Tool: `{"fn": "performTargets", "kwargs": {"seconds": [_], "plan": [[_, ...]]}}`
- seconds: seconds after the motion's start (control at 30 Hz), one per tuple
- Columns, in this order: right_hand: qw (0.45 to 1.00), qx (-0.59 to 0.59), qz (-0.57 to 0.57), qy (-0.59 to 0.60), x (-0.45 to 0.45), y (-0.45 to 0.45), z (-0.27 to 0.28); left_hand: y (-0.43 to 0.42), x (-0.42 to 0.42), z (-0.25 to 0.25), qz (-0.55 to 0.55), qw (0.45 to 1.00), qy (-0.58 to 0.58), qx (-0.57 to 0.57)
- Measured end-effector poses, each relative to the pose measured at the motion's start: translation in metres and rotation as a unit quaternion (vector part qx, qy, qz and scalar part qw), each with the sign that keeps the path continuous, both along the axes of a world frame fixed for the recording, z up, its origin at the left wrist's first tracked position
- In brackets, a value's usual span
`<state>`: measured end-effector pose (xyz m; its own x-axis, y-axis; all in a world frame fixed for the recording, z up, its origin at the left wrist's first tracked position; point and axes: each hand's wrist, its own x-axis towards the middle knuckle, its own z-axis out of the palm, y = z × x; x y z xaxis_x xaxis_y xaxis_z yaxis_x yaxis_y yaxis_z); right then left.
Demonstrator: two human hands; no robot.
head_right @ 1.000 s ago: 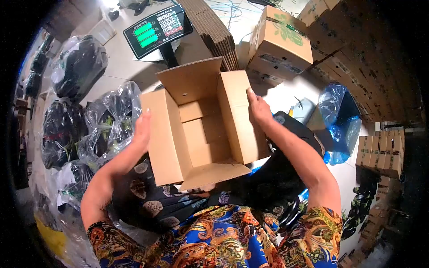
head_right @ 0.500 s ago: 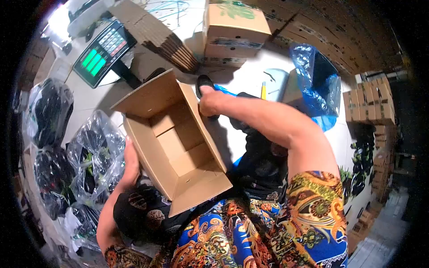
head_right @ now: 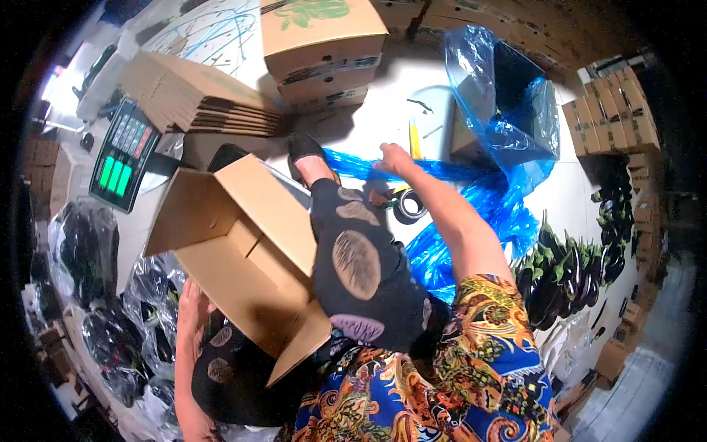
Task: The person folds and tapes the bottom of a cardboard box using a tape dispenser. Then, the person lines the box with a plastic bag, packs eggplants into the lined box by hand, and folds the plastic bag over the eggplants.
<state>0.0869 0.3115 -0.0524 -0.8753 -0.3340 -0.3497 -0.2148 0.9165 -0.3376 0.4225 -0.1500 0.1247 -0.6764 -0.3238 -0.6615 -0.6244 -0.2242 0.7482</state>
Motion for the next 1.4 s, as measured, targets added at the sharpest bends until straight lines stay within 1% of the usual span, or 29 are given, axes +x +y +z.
{"fn": "performTargets", "kwargs": {"seconds": [0.1,0.2,0.23,0.27,0.33,0.37,0.4,0.47,0.5,0.53,0.6,0.63,0.67,0.7,0.73,0.8,0.87,0.93,1.0,1.07,1.1,1.13,1.2,1.23,1.27,1.3,1.33,1.37,1.4], "plan": [[0.995,-0.005,-0.092,-0.049,0.024,0.000,-0.012,0.013,-0.007,0.018,0.018,1.000,-0.018,0.003],[0.994,0.003,-0.099,-0.054,0.037,-0.005,-0.022,0.011,-0.001,0.020,0.010,0.999,-0.013,0.035],[0.993,0.011,-0.094,-0.067,0.037,-0.007,-0.033,0.021,-0.003,0.023,0.032,0.999,-0.023,0.006],[0.988,0.064,-0.107,-0.087,0.039,-0.010,-0.041,0.019,-0.001,0.020,0.033,0.999,-0.018,0.018],[0.984,0.134,-0.056,-0.104,0.038,-0.015,-0.034,0.016,-0.001,0.018,0.029,0.999,-0.009,0.045],[0.989,0.117,-0.055,-0.073,0.040,-0.015,-0.035,0.018,0.000,0.018,0.042,0.998,-0.015,0.039],[0.994,0.099,-0.054,0.001,0.041,-0.016,-0.030,0.017,0.000,0.018,0.034,0.998,-0.014,0.044],[0.985,0.102,0.047,0.131,0.033,-0.004,-0.011,0.014,0.003,0.022,0.018,0.998,-0.010,0.052],[0.975,0.088,0.090,0.184,0.029,-0.002,0.007,0.018,0.000,0.027,0.034,0.999,-0.017,0.012],[0.979,0.094,0.099,0.154,0.022,-0.002,0.033,0.024,-0.003,0.034,0.049,0.998,-0.022,-0.028],[0.999,0.040,-0.022,-0.017,0.006,-0.008,0.077,0.004,0.004,0.028,0.058,0.992,-0.031,-0.105],[0.994,-0.079,0.009,0.072,-0.003,0.007,0.059,-0.013,0.007,0.023,0.076,0.988,-0.016,-0.135],[0.967,-0.247,-0.057,0.000,-0.006,0.012,0.082,-0.021,0.009,0.024,0.097,0.982,-0.003,-0.164],[0.905,-0.383,-0.138,-0.125,-0.004,0.007,0.115,-0.017,0.001,0.035,0.101,0.971,0.025,-0.215],[0.802,-0.501,-0.211,-0.248,0.004,0.000,0.154,-0.026,0.001,0.045,0.043,0.973,0.060,-0.217],[0.728,-0.580,-0.229,-0.286,0.032,-0.020,0.236,0.012,-0.025,0.097,0.047,0.972,0.099,-0.207],[0.672,-0.656,-0.164,-0.300,0.057,-0.047,0.278,0.073,-0.055,0.155,-0.040,0.958,0.123,-0.257],[0.617,-0.704,-0.029,-0.350,0.079,-0.079,0.315,0.100,-0.071,0.165,-0.163,0.925,0.261,-0.223],[0.583,-0.727,0.005,-0.363,0.113,-0.114,0.361,0.133,-0.083,0.180,-0.232,0.907,0.317,-0.152],[0.568,-0.739,0.044,-0.360,0.144,-0.145,0.402,0.157,-0.091,0.203,-0.343,0.871,0.255,-0.243],[0.583,-0.715,0.063,-0.380,0.154,-0.151,0.418,0.155,-0.087,0.189,-0.304,0.865,0.306,-0.255],[0.610,-0.721,0.108,-0.312,0.156,-0.167,0.415,0.151,-0.088,0.162,-0.267,0.855,0.358,-0.265],[0.787,-0.551,0.233,-0.153,0.160,-0.156,0.434,0.160,-0.093,0.171,-0.320,0.891,0.319,-0.036],[0.794,-0.551,0.256,0.000,0.166,-0.158,0.425,0.156,-0.086,0.171,-0.282,0.922,0.256,-0.072],[0.769,-0.514,0.299,0.236,0.169,-0.158,0.409,0.151,-0.072,0.177,-0.267,0.927,0.236,-0.117],[0.809,-0.432,0.332,0.219,0.180,-0.147,0.421,0.149,-0.059,0.183,-0.278,0.916,0.235,-0.168],[0.843,-0.346,0.360,0.199,0.192,-0.135,0.431,0.147,-0.046,0.188,-0.318,0.885,0.242,-0.238],[0.822,-0.362,0.391,0.199,0.203,-0.134,0.432,0.148,-0.037,0.189,-0.384,0.835,0.237,-0.315],[0.801,-0.377,0.422,0.196,0.215,-0.135,0.433,0.151,-0.025,0.187,-0.452,0.765,0.222,-0.402]]}}
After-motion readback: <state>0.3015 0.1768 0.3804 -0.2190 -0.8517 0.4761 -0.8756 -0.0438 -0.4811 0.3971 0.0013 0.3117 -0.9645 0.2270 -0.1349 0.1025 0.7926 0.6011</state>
